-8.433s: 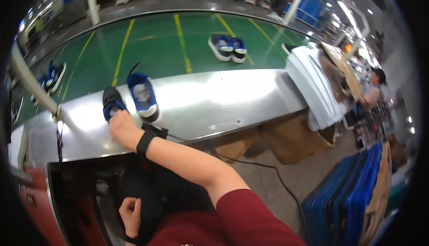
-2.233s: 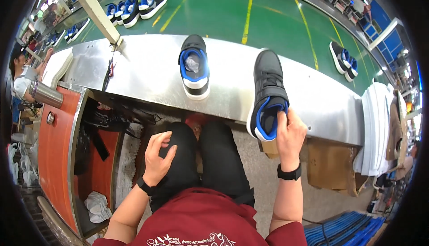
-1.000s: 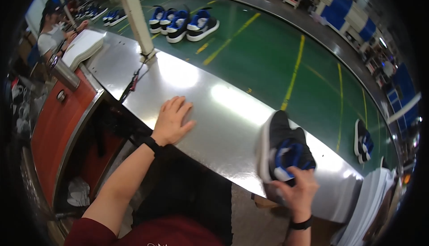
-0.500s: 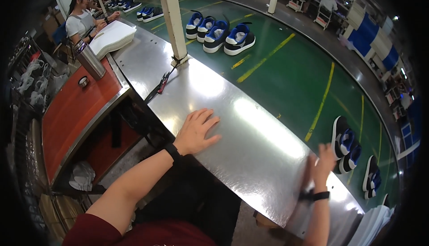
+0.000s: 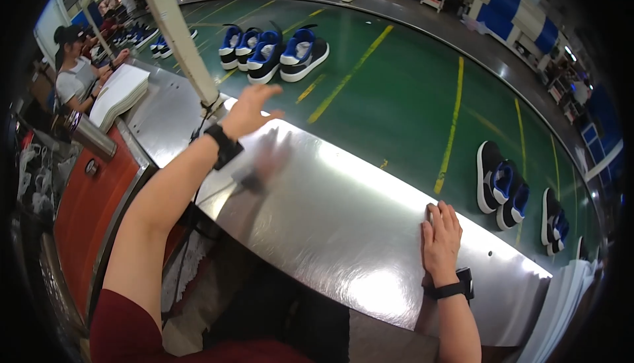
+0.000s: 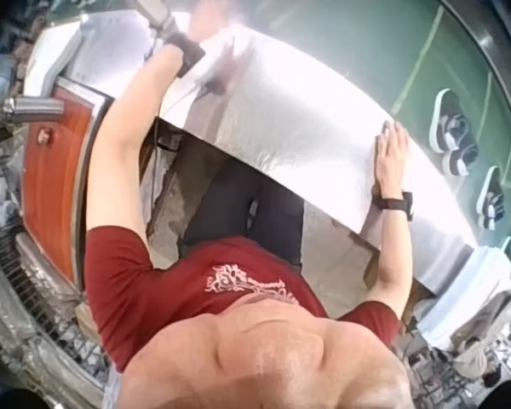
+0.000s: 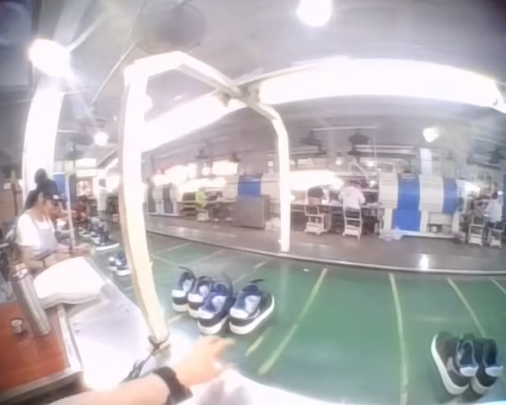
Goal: The recorder is assembling components of athletic shoes, specifically inserting foam or stuffing and checking lacing components at a factory workbench.
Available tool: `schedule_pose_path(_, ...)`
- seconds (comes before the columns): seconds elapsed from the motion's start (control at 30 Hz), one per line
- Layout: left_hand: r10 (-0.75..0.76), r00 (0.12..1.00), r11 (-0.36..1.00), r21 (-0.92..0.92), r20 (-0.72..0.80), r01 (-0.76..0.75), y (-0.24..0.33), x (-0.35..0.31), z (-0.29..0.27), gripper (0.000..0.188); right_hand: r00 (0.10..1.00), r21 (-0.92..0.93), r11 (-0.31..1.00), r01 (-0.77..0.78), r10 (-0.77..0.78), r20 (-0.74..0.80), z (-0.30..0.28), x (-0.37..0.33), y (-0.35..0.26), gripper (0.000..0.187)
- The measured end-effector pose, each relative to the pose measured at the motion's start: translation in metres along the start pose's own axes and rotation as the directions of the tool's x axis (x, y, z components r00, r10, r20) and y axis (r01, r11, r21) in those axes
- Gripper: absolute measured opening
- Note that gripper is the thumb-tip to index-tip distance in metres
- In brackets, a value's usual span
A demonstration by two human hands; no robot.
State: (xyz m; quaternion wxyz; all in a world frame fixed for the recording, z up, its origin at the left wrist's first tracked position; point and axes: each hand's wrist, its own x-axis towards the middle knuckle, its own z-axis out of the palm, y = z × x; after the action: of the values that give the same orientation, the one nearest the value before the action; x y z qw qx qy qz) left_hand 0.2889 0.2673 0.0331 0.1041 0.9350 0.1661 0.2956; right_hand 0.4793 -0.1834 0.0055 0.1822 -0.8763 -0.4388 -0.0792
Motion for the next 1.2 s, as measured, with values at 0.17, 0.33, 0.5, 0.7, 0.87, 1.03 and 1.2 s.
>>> schedule_pose_path(0.17,-0.271,0.961,0.838,0.504,0.048,0.211,-0.032,0.085,0.01,0.077,0.999,0.017,0.999,-0.03,0.031,-0.01,-0.004,0.001,-0.004,0.037)
schedule_pose_path(0.33,-0.461,0.858,0.756,0.607,0.227,0.246,-0.06,0.117,0.042,0.081,0.999,0.028,1.0,-0.014,0.015,-0.038,-0.006,0.009,-0.015,0.037)
schedule_pose_path(0.5,-0.445,0.866,0.837,0.449,0.228,0.312,-0.069,0.133,0.06,0.068,0.996,0.018,0.999,-0.046,0.048,-0.075,-0.005,0.005,-0.013,0.038)
schedule_pose_path(0.7,-0.272,0.956,0.913,0.345,0.114,0.219,-0.038,0.088,0.032,0.043,0.992,0.053,0.999,0.008,-0.001,-0.126,0.007,0.008,-0.015,0.036)
schedule_pose_path(0.87,-0.075,0.971,0.972,0.235,0.228,0.02,0.079,0.058,-0.019,0.039,0.988,0.059,0.998,0.009,0.001,-0.156,0.011,0.003,-0.011,0.036)
schedule_pose_path(1.03,0.009,0.961,0.994,0.102,0.277,-0.039,0.151,-0.023,-0.05,0.041,0.979,0.04,0.999,0.009,-0.001,-0.204,0.02,0.008,-0.011,0.035)
schedule_pose_path(1.2,0.025,0.962,0.999,-0.051,0.273,-0.011,0.175,-0.106,-0.058,0.041,0.979,0.051,0.996,0.069,-0.058,-0.195,0.025,0.012,-0.021,0.034)
